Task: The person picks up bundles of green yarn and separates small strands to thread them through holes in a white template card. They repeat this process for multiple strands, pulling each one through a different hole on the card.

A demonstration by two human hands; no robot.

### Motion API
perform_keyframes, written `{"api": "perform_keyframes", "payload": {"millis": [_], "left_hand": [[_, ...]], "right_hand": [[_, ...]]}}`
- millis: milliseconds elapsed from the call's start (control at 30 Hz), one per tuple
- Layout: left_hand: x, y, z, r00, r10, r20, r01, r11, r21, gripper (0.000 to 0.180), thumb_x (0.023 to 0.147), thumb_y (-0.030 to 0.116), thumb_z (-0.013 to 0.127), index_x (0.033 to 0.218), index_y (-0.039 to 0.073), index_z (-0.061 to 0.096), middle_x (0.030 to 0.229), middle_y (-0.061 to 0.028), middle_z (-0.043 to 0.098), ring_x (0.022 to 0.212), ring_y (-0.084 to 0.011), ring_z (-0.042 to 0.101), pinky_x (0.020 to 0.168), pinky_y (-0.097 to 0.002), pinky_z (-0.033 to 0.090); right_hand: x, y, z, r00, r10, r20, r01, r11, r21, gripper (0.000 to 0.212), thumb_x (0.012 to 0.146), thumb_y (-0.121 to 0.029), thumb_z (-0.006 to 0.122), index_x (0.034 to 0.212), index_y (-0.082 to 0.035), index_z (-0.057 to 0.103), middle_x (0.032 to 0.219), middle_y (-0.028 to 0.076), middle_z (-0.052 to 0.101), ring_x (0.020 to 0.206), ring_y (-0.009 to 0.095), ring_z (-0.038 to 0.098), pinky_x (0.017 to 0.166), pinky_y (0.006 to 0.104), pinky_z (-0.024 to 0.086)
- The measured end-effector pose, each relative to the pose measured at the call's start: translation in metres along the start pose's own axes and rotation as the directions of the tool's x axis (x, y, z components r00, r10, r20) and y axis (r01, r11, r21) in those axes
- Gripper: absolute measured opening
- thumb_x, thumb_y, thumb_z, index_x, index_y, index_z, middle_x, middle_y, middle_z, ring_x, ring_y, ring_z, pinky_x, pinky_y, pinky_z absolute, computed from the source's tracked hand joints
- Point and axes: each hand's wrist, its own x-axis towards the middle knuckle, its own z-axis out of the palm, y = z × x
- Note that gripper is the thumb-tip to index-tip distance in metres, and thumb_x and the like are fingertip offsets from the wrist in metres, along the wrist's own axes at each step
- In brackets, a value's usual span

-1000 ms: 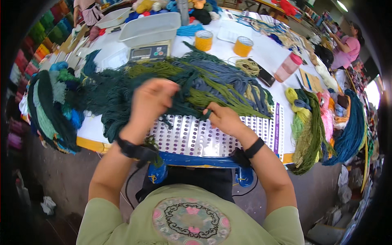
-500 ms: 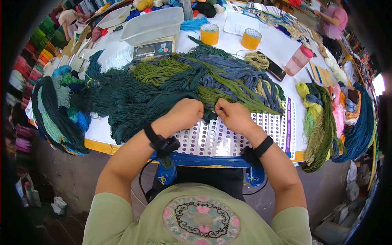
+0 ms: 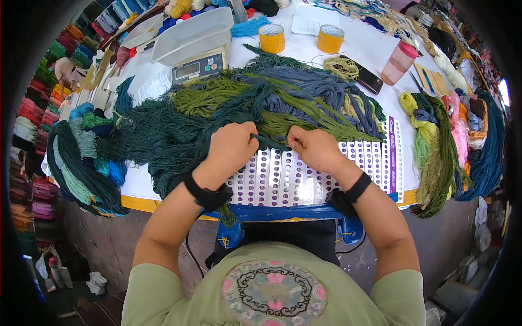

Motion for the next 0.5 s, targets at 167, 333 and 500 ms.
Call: {"api": "perform_keyframes", "payload": {"millis": [167, 333, 500], "left_hand": [[-0.003, -0.021, 0.003, 0.995, 0.052, -0.083, -0.075, 0.946, -0.314, 0.022, 0.085, 0.012, 0.063, 0.106, 0.008, 0.067, 0.093, -0.0103, 0.069, 0.079, -0.0242, 0.066, 0.068, -0.0382, 0.052], [-0.029, 0.010, -0.062, 0.960, 0.279, -0.003, 0.070, -0.250, -0.966, 0.054, 0.100, 0.042, 0.049, 0.138, 0.004, 0.046, 0.148, -0.0180, 0.042, 0.136, -0.0358, 0.041, 0.105, -0.0515, 0.042], [-0.042, 0.016, -0.069, 0.921, 0.370, -0.118, 0.029, -0.368, -0.929, 0.069, 0.099, 0.059, 0.036, 0.139, 0.005, 0.049, 0.149, -0.0218, 0.040, 0.145, -0.0394, 0.024, 0.116, -0.0571, 0.020]], "right_hand": [[0.002, -0.007, 0.004, 0.999, -0.033, -0.017, 0.033, 0.999, -0.022, 0.012, 0.091, -0.022, 0.052, 0.097, -0.016, 0.060, 0.081, 0.012, 0.068, 0.082, 0.036, 0.065, 0.071, 0.0489, 0.048], [-0.009, -0.013, -0.004, 0.998, 0.046, -0.040, -0.040, 0.988, 0.149, 0.013, 0.089, -0.022, 0.060, 0.099, -0.014, 0.061, 0.080, 0.011, 0.067, 0.078, 0.032, 0.065, 0.068, 0.0438, 0.048], [-0.028, -0.070, -0.010, 0.971, -0.058, -0.231, 0.233, 0.430, 0.872, 0.015, 0.089, -0.015, 0.071, 0.099, -0.006, 0.064, 0.076, -0.007, 0.057, 0.066, 0.001, 0.047, 0.059, 0.0190, 0.039]]}}
